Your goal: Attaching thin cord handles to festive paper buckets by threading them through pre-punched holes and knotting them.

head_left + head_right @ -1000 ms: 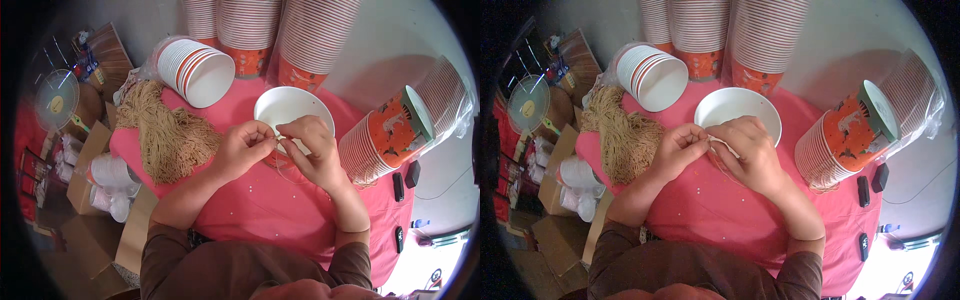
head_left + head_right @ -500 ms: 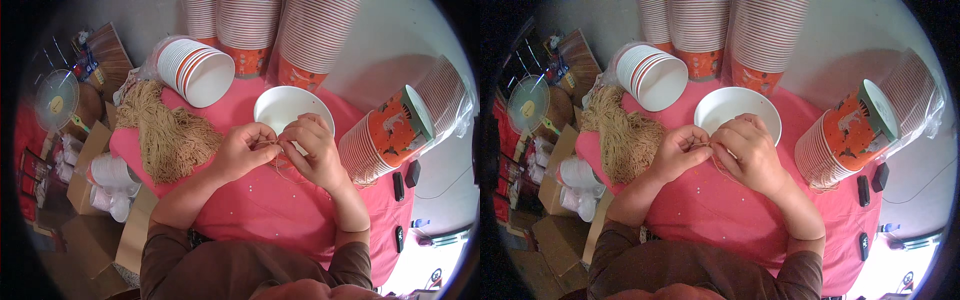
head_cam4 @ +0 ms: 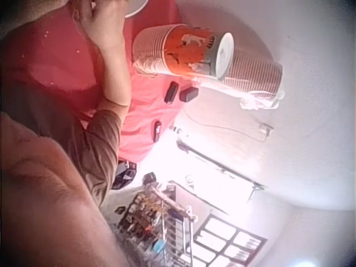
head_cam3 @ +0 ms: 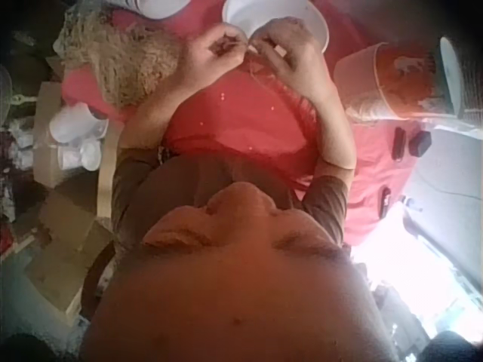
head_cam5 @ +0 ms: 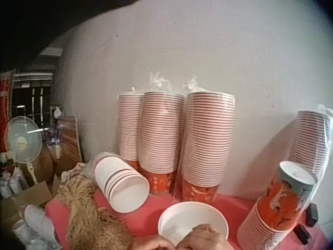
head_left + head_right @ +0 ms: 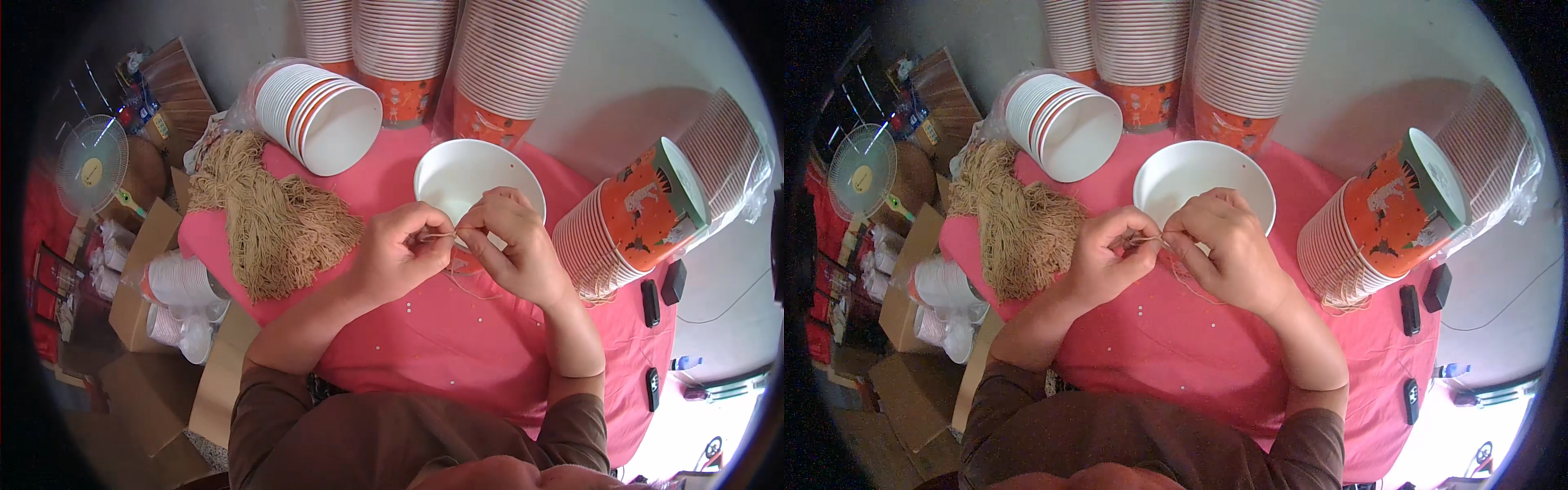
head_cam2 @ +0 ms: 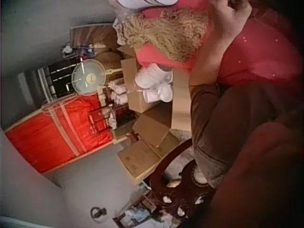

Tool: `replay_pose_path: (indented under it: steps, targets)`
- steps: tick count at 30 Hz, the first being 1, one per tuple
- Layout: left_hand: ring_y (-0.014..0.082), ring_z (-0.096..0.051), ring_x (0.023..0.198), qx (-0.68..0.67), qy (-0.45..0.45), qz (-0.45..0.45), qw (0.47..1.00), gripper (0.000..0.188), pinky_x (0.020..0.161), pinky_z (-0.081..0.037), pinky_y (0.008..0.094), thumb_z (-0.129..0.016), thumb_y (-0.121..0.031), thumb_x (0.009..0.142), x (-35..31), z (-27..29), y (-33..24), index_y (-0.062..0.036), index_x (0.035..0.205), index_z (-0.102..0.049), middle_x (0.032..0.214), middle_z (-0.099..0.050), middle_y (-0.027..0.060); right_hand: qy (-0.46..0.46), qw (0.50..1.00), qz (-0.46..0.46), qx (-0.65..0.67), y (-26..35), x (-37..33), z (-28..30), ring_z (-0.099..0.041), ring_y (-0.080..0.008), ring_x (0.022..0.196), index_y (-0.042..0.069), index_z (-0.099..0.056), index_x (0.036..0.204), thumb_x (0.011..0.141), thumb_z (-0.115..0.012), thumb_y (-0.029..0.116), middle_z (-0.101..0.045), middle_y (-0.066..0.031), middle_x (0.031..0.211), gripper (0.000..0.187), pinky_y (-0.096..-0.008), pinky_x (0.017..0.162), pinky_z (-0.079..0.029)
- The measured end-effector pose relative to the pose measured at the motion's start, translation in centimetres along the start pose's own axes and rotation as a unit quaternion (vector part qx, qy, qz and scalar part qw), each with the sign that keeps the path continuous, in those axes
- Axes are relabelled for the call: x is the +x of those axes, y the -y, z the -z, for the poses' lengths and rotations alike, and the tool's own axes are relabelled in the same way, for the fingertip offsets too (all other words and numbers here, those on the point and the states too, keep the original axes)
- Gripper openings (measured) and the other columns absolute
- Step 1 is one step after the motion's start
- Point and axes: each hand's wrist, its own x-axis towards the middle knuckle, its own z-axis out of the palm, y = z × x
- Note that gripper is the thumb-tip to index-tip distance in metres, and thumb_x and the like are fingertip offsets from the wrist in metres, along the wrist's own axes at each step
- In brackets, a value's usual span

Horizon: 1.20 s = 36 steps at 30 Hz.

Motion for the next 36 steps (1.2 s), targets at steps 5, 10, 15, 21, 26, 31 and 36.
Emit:
replay_pose_path:
  steps: [5,10,15,21,26,31,36]
  targets:
    - [0.0035,-0.056,0.067,0.081,-0.007,-0.093,0.992,0.014,0.055,-0.045,0.0208,-0.066,0.008,0.081,0.2,0.2,0.0,-0.001,0.091,-0.062,0.08,-0.061,0.0016,0.034,0.995,-0.053,0.073,0.0,0.1,0.4,-0.06,-0.0255,0.071,0.003,-0.065,0.087,0.083,-0.069,0.003,-0.063,-0.0068,0.073,0.005,-0.038,0.083,-0.044]
    - [0.0067,-0.057,0.065,0.086,-0.025,-0.162,0.983,0.019,0.054,-0.045,0.0219,-0.068,0.01,0.079,0.4,0.0,0.2,-0.001,0.095,-0.064,0.085,-0.063,0.004,0.051,0.981,-0.099,0.159,0.1,0.2,0.6,-0.057,-0.0179,0.065,0.003,-0.066,0.084,0.085,-0.069,0.003,-0.06,-0.004,0.069,0.003,-0.0352,0.079,-0.042]
    - [0.0086,-0.062,0.069,0.08,-0.012,-0.143,0.986,0.02,0.057,-0.05,0.0227,-0.068,0.01,0.081,0.3,0.1,0.0,-0.0004,0.097,-0.065,0.089,-0.064,0.0066,0.039,0.983,-0.09,0.154,0.0,0.2,0.4,-0.055,-0.0167,0.063,0.002,-0.066,0.083,0.085,-0.068,0.002,-0.059,-0.0038,0.068,0.003,-0.0342,0.077,-0.043]
    - [0.0119,-0.067,0.071,0.089,-0.018,-0.155,0.984,0.019,0.058,-0.053,0.0241,-0.068,0.011,0.082,0.3,0.1,0.0,0.0003,0.098,-0.066,0.09,-0.068,0.0092,0.045,0.98,-0.084,0.173,0.0,0.3,0.5,-0.055,-0.016,0.061,0.001,-0.065,0.083,0.085,-0.065,-0.001,-0.059,-0.0044,0.067,0.003,-0.0331,0.069,-0.044]
    - [0.0147,-0.069,0.072,0.104,-0.02,-0.162,0.981,0.019,0.058,-0.054,0.0252,-0.07,0.01,0.081,0.3,0.1,0.0,-0.0002,0.097,-0.068,0.088,-0.07,0.0097,0.056,0.973,-0.09,0.203,0.0,0.1,0.8,-0.056,-0.0127,0.06,-0.001,-0.064,0.083,0.086,-0.063,-0.002,-0.06,-0.0049,0.067,0.004,-0.0294,0.06,-0.044]
    - [0.0183,-0.07,0.075,0.114,0.015,-0.206,0.972,0.018,0.06,-0.056,0.0272,-0.071,0.008,0.081,0.6,0.2,0.1,-0.0009,0.096,-0.069,0.088,-0.07,0.0106,0.116,0.927,-0.201,0.296,0.0,-0.1,1.5,-0.057,-0.0067,0.066,-0.002,-0.065,0.082,0.089,-0.066,0.001,-0.065,-0.0011,0.073,0.007,-0.0256,0.059,-0.045]
    - [0.0119,-0.065,0.072,0.077,0.036,-0.139,0.987,0.014,0.059,-0.052,0.0241,-0.07,0.007,0.083,0.4,0.3,-0.2,-0.0004,0.094,-0.065,0.085,-0.067,0.0065,0.113,0.918,-0.257,0.28,-0.1,-0.2,1.8,-0.057,-0.0075,0.066,-0.001,-0.065,0.08,0.087,-0.07,0.003,-0.065,-0.0011,0.073,0.009,-0.0256,0.06,-0.046]
